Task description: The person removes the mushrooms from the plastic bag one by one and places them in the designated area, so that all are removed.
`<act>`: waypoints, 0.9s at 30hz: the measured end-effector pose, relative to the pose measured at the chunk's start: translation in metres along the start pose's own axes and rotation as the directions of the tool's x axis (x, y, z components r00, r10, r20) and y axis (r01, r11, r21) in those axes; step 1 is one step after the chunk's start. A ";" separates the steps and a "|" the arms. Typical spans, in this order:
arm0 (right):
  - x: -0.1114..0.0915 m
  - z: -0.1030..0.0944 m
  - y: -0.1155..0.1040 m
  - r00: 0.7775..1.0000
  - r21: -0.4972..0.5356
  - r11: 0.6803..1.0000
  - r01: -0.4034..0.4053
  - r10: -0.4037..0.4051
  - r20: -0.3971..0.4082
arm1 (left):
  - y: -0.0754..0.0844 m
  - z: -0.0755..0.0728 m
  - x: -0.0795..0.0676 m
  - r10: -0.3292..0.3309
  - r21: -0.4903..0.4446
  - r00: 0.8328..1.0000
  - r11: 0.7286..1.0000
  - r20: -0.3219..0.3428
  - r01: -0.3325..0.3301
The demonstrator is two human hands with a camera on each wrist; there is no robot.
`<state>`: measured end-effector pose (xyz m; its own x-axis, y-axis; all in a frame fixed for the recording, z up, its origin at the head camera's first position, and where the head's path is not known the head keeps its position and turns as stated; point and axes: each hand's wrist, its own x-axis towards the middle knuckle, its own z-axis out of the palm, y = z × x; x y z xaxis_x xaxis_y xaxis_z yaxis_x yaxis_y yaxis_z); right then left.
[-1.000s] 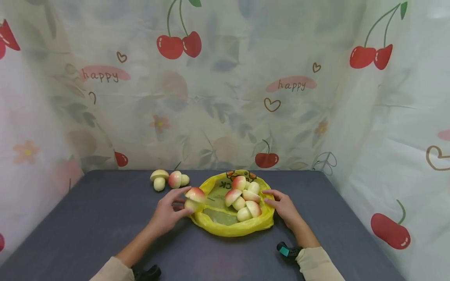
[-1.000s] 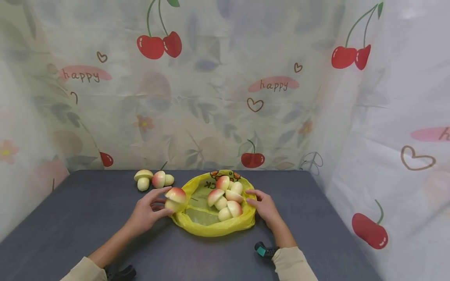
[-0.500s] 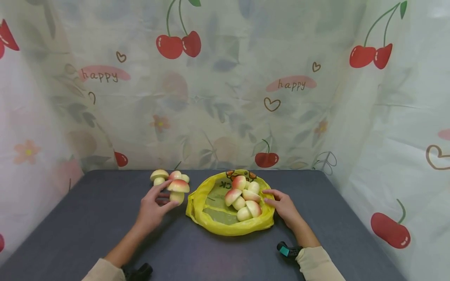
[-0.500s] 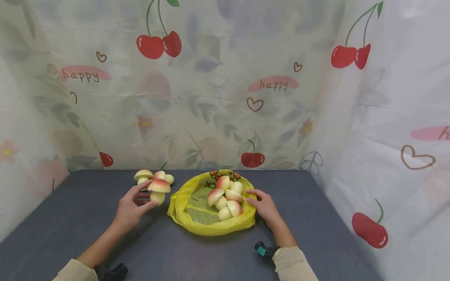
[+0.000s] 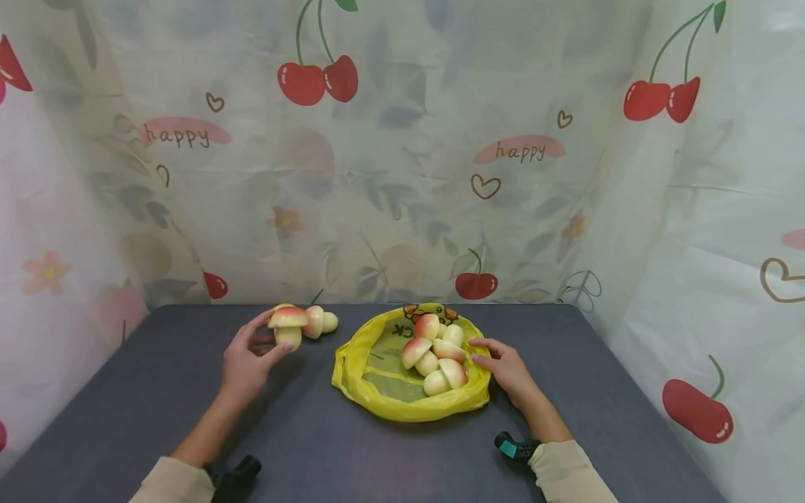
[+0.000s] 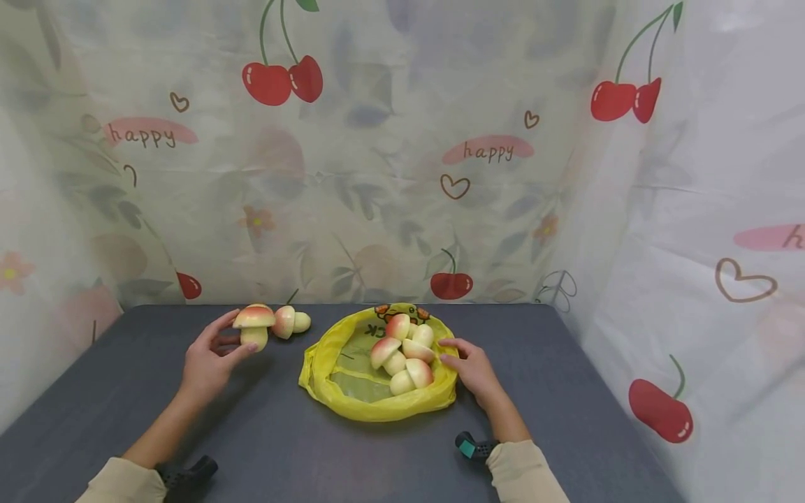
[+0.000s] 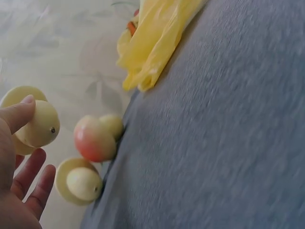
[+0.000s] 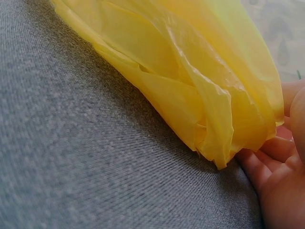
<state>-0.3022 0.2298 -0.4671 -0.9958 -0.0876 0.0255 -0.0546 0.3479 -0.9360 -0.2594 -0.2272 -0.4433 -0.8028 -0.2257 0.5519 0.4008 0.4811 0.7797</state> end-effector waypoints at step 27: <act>0.002 0.001 0.003 1.000 -0.003 1.000 -0.001 0.001 0.002 | -0.046 -0.045 0.010 -0.189 0.228 0.981 0.954 -0.042 0.194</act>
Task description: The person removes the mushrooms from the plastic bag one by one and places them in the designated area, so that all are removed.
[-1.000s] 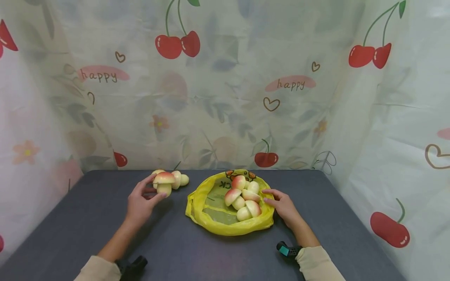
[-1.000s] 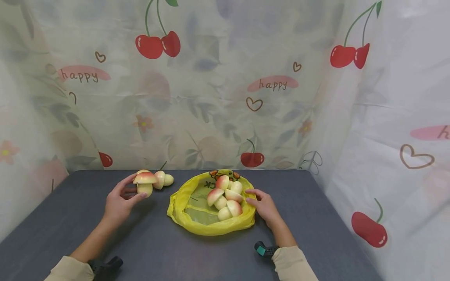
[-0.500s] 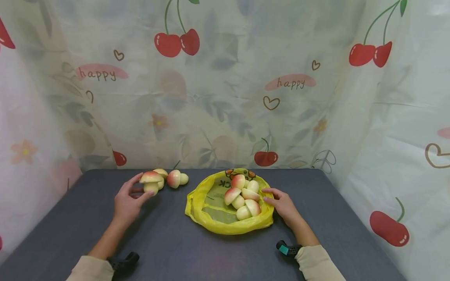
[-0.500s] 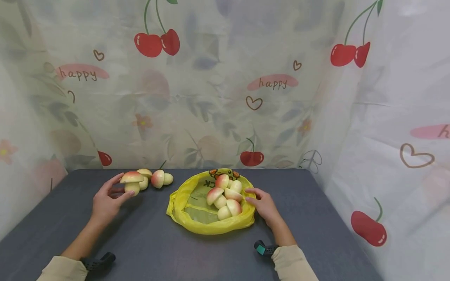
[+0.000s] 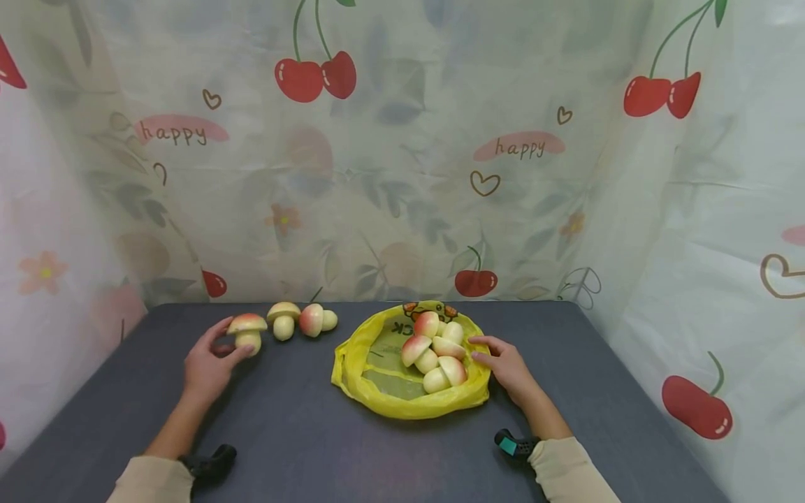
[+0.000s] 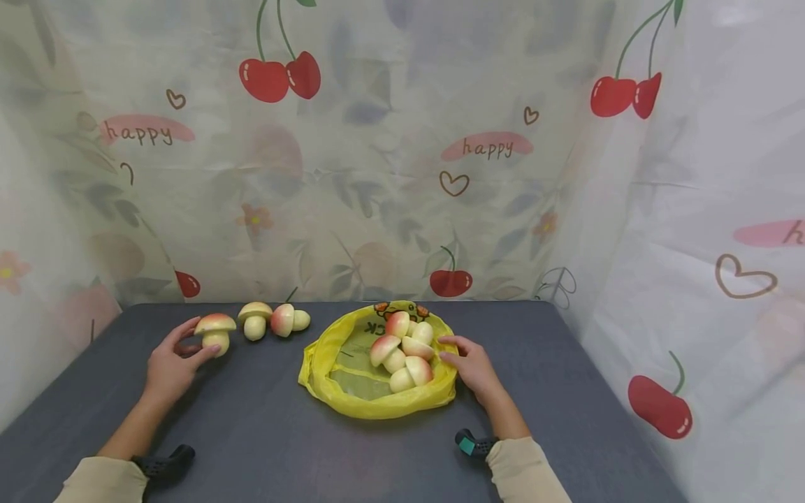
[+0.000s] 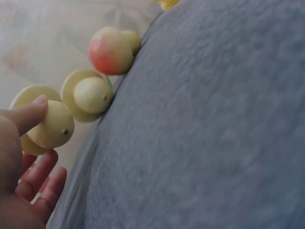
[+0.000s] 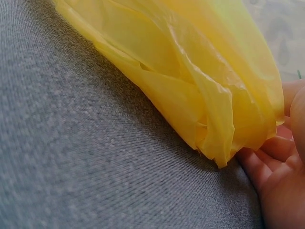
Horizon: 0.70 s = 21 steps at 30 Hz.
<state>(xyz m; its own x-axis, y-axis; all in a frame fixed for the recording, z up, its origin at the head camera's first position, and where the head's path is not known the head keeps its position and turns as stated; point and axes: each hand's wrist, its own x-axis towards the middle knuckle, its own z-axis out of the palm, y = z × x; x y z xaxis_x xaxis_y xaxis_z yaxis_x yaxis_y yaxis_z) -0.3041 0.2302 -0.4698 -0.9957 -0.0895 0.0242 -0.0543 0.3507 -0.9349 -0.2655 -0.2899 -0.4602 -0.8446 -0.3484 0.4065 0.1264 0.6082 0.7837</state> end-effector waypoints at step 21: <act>0.000 0.000 0.001 1.000 -0.017 1.000 0.006 -0.006 -0.014 | -0.019 0.003 0.033 -0.128 0.106 0.991 0.987 0.037 0.124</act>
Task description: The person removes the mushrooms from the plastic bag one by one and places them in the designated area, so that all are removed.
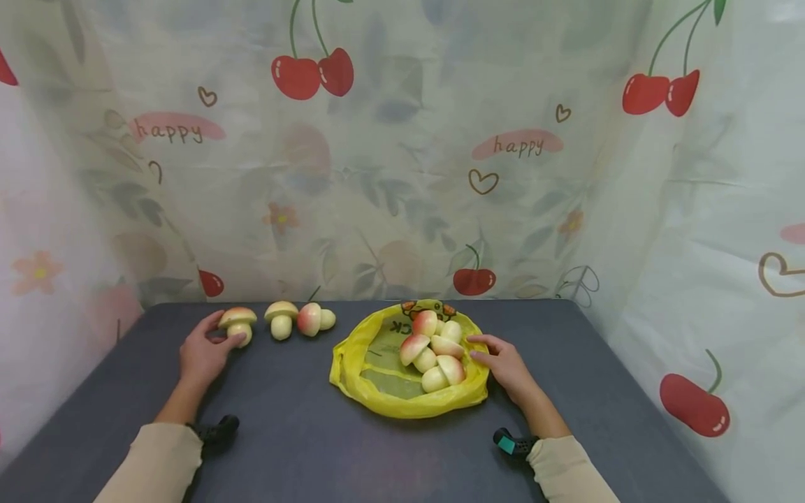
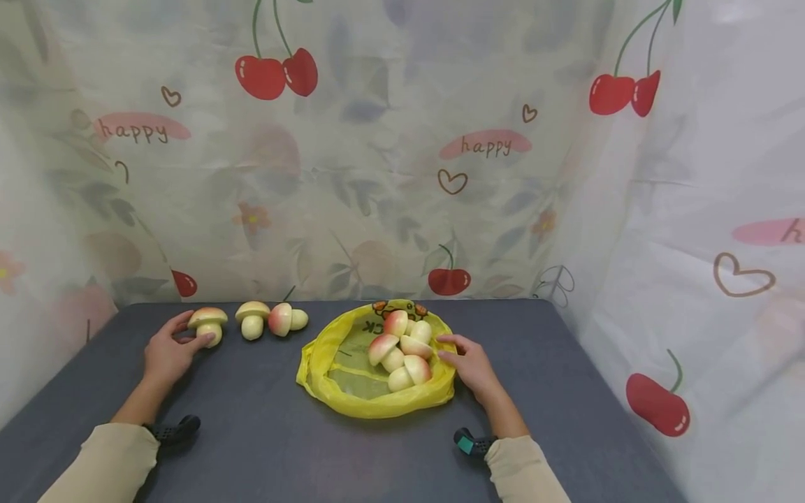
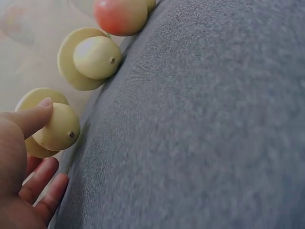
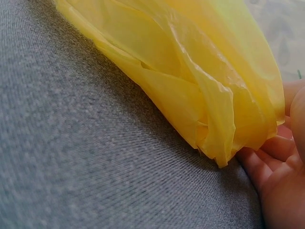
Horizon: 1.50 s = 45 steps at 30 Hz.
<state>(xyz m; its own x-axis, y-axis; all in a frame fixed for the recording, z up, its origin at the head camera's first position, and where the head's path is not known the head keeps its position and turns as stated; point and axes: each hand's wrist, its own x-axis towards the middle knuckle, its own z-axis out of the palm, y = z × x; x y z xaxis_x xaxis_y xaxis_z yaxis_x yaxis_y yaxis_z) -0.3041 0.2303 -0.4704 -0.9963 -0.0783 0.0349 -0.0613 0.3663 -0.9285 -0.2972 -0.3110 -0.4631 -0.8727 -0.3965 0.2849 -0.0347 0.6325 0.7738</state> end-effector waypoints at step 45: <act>0.000 0.001 -0.003 1.000 0.013 1.000 -0.008 0.008 0.003 | 0.005 0.012 0.000 -0.123 0.051 0.988 0.992 0.089 0.119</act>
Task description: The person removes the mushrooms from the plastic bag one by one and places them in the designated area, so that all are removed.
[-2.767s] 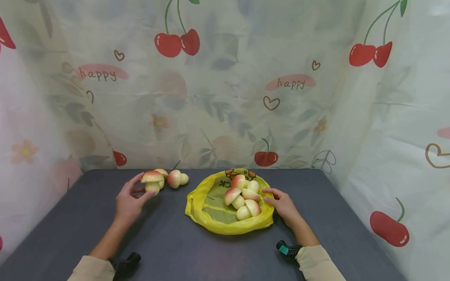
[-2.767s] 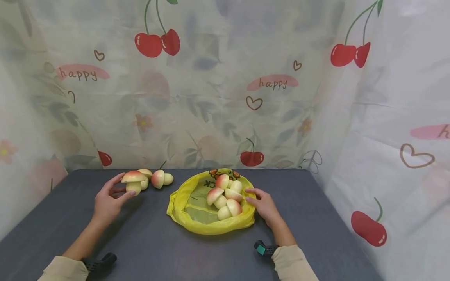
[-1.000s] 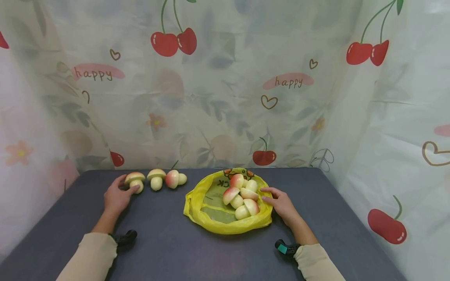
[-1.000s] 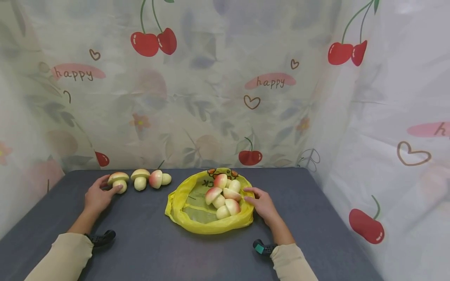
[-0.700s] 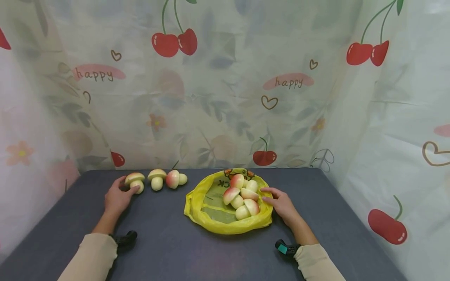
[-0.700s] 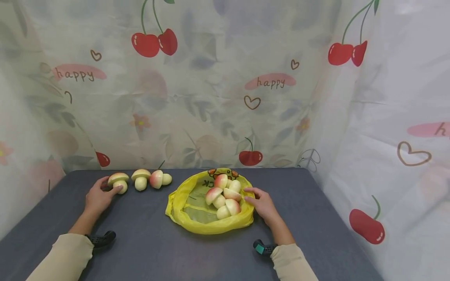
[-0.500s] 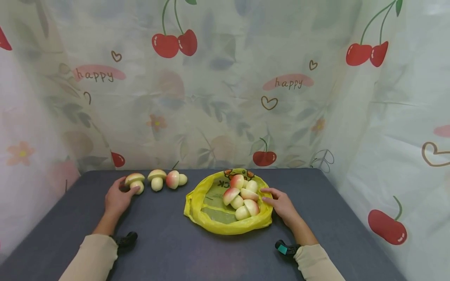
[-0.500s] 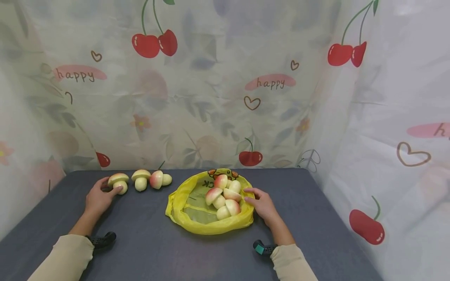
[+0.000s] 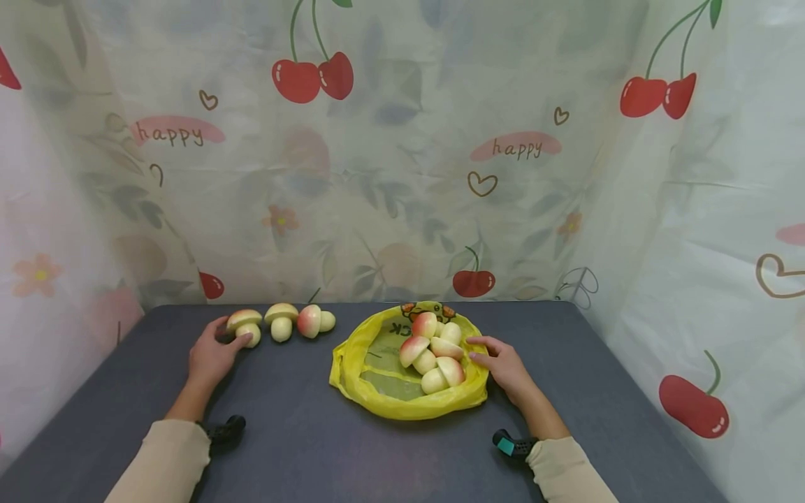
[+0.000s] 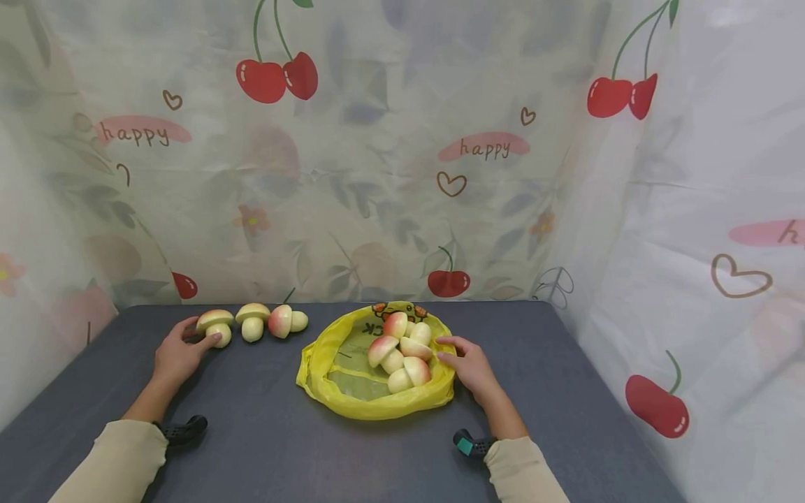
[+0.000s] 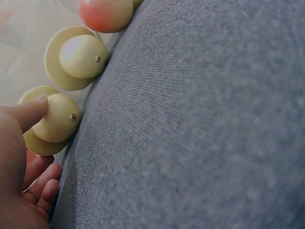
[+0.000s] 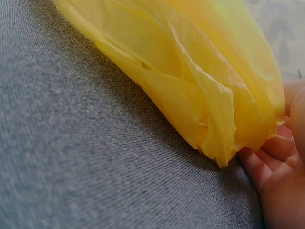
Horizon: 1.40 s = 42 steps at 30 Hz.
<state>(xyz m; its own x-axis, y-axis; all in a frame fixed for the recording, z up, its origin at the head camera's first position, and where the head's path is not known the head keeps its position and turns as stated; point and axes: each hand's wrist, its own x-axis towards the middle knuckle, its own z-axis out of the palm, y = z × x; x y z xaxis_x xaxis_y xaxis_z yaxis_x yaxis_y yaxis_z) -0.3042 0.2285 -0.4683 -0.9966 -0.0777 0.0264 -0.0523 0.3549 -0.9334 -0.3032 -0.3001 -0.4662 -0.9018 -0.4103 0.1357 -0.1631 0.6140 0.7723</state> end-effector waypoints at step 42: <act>0.000 0.000 0.003 1.000 -0.010 1.000 0.001 -0.001 -0.002 | -0.006 -0.006 -0.002 0.102 -0.043 0.994 0.994 -0.039 -0.104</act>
<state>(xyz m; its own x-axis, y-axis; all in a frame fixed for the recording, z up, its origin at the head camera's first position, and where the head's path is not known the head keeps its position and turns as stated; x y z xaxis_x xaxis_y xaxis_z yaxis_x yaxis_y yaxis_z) -0.3049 0.2294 -0.4712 -0.9967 -0.0762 0.0276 -0.0536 0.3641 -0.9298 -0.2981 -0.3072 -0.4667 -0.8975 -0.3712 0.2382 -0.0511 0.6240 0.7797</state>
